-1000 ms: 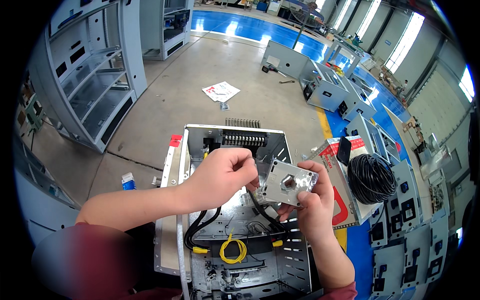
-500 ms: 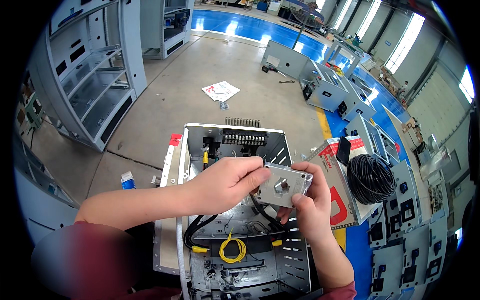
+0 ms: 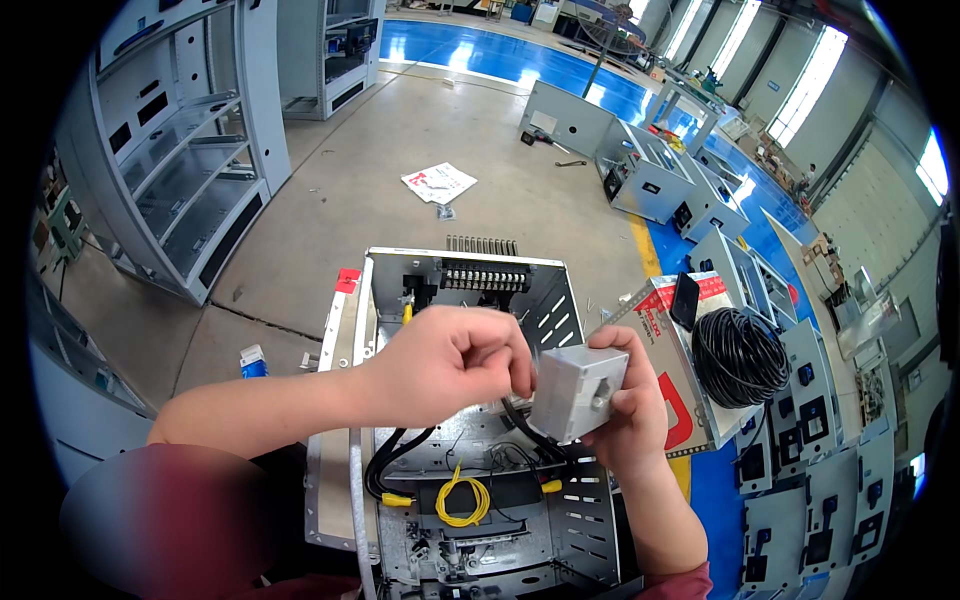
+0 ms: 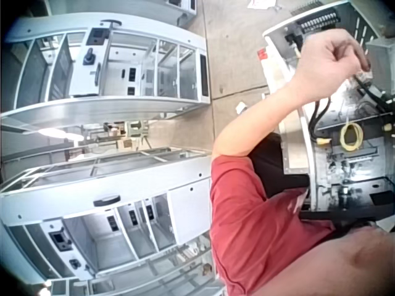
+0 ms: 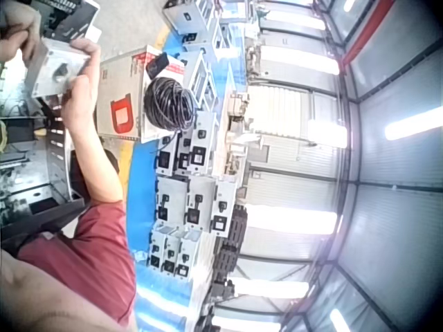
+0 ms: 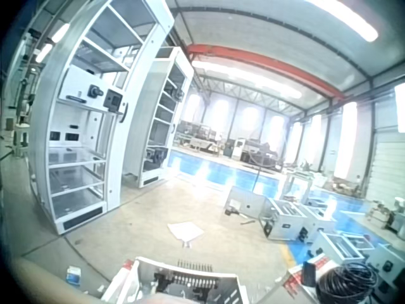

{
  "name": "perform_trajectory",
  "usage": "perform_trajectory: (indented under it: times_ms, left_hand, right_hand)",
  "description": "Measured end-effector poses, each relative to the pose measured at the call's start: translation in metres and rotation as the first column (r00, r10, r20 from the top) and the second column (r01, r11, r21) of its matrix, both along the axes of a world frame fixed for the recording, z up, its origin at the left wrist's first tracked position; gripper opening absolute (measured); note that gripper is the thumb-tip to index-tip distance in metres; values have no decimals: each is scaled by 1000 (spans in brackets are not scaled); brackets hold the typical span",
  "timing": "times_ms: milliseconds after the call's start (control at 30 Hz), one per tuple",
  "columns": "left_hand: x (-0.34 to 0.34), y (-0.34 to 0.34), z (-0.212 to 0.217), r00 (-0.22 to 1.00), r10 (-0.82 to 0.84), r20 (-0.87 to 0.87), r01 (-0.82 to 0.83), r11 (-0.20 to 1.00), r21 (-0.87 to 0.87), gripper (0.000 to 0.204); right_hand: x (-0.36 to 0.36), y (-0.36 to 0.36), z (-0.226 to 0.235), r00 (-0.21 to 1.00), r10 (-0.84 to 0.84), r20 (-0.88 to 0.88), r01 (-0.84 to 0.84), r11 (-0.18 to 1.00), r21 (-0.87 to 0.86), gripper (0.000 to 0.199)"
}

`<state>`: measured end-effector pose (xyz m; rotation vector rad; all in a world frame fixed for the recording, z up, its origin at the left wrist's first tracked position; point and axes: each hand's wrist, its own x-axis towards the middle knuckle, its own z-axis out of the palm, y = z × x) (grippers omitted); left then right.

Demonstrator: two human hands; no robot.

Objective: The person sits on the floor and works on an open electrical cabinet, using a wrench to tighten connections and handling yellow and black cables. They also unwrap and install a small metal component into the cabinet.

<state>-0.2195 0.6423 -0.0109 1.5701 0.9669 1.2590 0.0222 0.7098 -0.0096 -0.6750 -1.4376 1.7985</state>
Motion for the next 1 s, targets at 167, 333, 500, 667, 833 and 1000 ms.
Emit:
perform_trajectory:
  times_ms: [167,333,500,667,833,1000]
  left_hand:
    - [-3,9,8,980,37,195,9,974,-226,32]
    - [-10,17,3,903,138,406,45,911,-410,23]
    - [-30,9,5,801,112,588,87,950,-299,24]
    - [-119,-7,2,768,367,524,-403,914,-51,22]
    - [-273,-59,-106,238,492,-838,-751,640,163,7]
    - [-256,-83,-127,-23,-352,-936,-857,488,-163,61]
  right_hand:
    - [-3,-4,5,998,-68,-10,68,998,2,59]
    - [0,1,2,1000,0,-6,0,1000,-11,59]
    - [4,3,-1,998,63,6,-63,998,9,59]
    - [3,-4,-1,998,10,-55,-11,1000,-15,58]
    - [-4,-3,-2,996,74,-39,-74,997,3,58]
    - [0,-7,0,999,52,6,-52,997,57,54]
